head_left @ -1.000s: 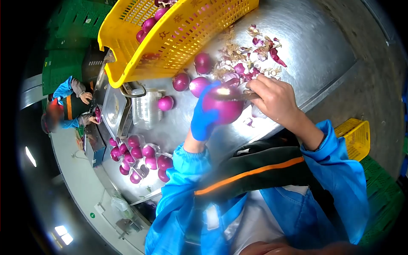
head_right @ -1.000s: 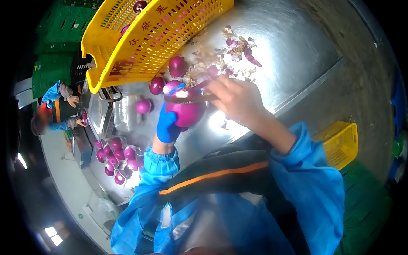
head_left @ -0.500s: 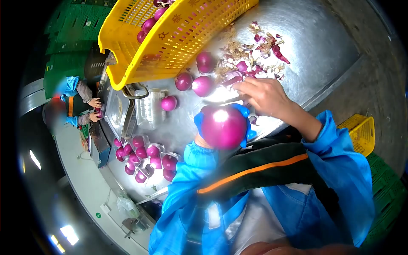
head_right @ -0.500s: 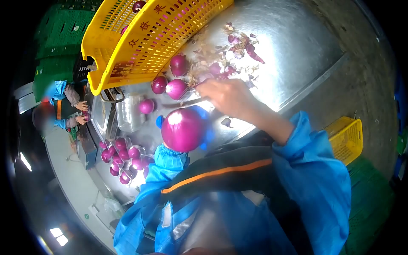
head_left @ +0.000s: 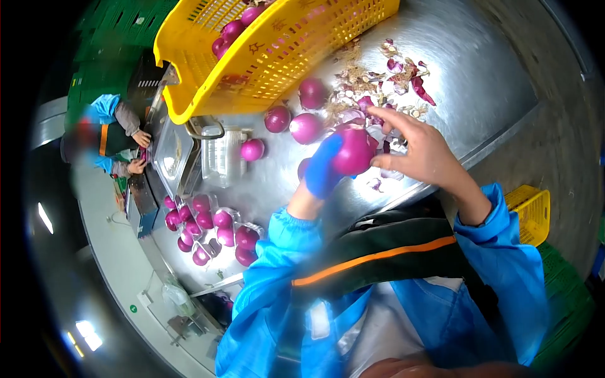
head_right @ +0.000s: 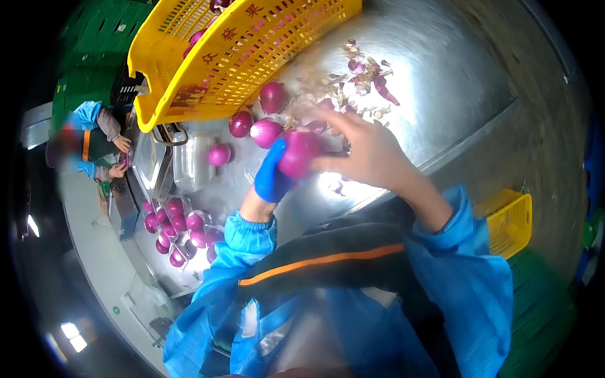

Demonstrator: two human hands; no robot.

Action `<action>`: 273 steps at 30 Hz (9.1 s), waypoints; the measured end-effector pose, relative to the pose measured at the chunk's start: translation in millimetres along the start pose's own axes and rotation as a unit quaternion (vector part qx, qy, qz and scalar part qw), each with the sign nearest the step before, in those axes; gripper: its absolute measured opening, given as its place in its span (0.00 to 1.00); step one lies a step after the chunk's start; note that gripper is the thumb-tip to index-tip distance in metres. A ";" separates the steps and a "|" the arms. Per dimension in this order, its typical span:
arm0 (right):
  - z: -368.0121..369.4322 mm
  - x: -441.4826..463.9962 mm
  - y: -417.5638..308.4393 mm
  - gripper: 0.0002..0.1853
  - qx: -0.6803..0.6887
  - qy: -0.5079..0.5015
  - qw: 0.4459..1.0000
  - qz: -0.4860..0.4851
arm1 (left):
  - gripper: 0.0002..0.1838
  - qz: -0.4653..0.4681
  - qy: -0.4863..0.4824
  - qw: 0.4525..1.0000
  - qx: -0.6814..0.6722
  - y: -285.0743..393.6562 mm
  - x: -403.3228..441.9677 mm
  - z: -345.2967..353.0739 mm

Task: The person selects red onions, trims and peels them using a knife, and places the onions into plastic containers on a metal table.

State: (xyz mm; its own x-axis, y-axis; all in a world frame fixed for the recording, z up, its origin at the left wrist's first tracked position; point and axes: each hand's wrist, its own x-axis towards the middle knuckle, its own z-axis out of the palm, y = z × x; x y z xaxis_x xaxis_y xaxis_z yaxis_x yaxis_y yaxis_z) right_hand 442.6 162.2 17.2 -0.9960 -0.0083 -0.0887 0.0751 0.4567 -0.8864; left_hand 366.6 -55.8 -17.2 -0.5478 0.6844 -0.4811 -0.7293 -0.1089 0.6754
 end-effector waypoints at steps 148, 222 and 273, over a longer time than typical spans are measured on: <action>98.7 37.9 80.1 0.14 0.202 0.066 0.967 0.138 | 0.26 0.252 0.075 0.617 0.742 61.3 -72.2 -47.1; 58.9 137.9 92.1 0.06 0.250 0.032 0.960 0.124 | 0.36 0.281 0.095 0.329 0.896 290.1 285.5 -105.5; 37.2 32.0 -19.8 0.20 -0.069 0.084 0.993 -0.045 | 0.41 0.082 -0.015 0.996 -0.032 -18.1 -22.9 -6.0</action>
